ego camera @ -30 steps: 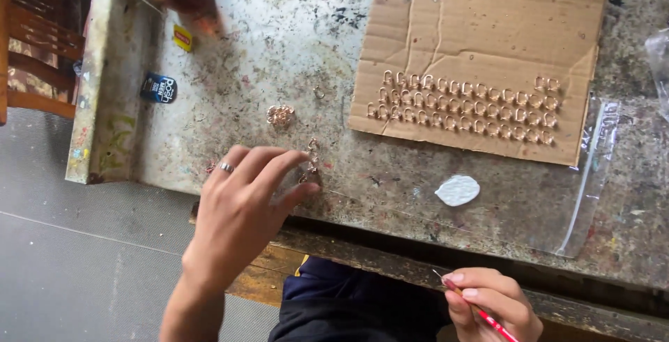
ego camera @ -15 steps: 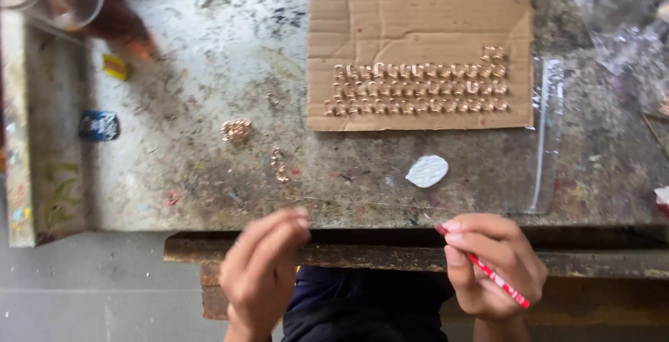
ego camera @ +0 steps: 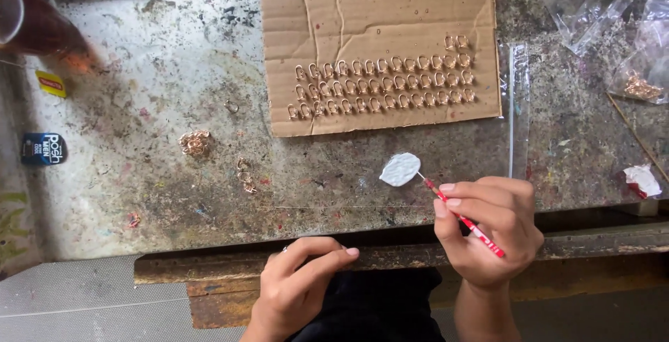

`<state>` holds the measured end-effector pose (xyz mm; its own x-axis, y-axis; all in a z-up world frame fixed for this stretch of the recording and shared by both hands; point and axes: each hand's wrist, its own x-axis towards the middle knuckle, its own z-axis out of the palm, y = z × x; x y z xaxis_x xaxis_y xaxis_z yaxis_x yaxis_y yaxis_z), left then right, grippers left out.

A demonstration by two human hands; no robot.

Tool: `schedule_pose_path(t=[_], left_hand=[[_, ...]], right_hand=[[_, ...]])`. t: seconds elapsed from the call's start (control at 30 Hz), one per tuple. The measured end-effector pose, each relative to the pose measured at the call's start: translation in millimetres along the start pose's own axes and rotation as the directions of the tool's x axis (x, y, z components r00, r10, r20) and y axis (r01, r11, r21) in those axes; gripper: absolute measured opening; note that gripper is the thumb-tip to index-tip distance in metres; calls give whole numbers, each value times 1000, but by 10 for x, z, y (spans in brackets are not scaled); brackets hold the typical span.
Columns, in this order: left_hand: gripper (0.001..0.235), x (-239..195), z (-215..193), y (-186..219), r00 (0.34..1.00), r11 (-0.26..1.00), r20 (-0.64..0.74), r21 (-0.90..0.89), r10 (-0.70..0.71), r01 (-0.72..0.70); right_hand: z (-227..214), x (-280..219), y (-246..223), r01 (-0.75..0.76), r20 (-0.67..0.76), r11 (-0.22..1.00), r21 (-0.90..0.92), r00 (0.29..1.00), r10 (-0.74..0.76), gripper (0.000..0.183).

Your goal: The person repeatedly picks up small copper-colored metal hooks from a cardboard sheet, applies white paint to them with a small brush, and places them back on the sheet. The process is repeated for several hooks throughout the clip.

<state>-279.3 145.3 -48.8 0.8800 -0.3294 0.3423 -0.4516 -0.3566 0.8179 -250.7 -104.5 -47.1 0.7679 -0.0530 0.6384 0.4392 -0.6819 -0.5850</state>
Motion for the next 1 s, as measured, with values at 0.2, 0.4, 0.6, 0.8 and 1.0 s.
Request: schedule_pose_path(t=[0.2, 0.4, 0.6, 0.8, 1.0], left_hand=[[9, 86, -23, 43, 997, 977, -31, -205, -64, 56], [4, 74, -53, 45, 981, 946, -29, -273, -190, 175], [4, 38, -18, 43, 969, 924, -110, -342, -221, 172], [6, 66, 18, 66, 940, 932, -205, -298, -274, 207], [8, 59, 88, 34, 905, 924, -266, -282, -333, 257]], right_hand=[[12, -86, -14, 39, 13, 998, -42, 999, -39, 19], [10, -79, -22, 45, 36, 998, -38, 998, -43, 17], [15, -75, -16, 66, 47, 996, -65, 997, -63, 16], [16, -45, -32, 67, 66, 995, -77, 996, -62, 16], [30, -92, 9, 50, 31, 997, -57, 998, -48, 15]])
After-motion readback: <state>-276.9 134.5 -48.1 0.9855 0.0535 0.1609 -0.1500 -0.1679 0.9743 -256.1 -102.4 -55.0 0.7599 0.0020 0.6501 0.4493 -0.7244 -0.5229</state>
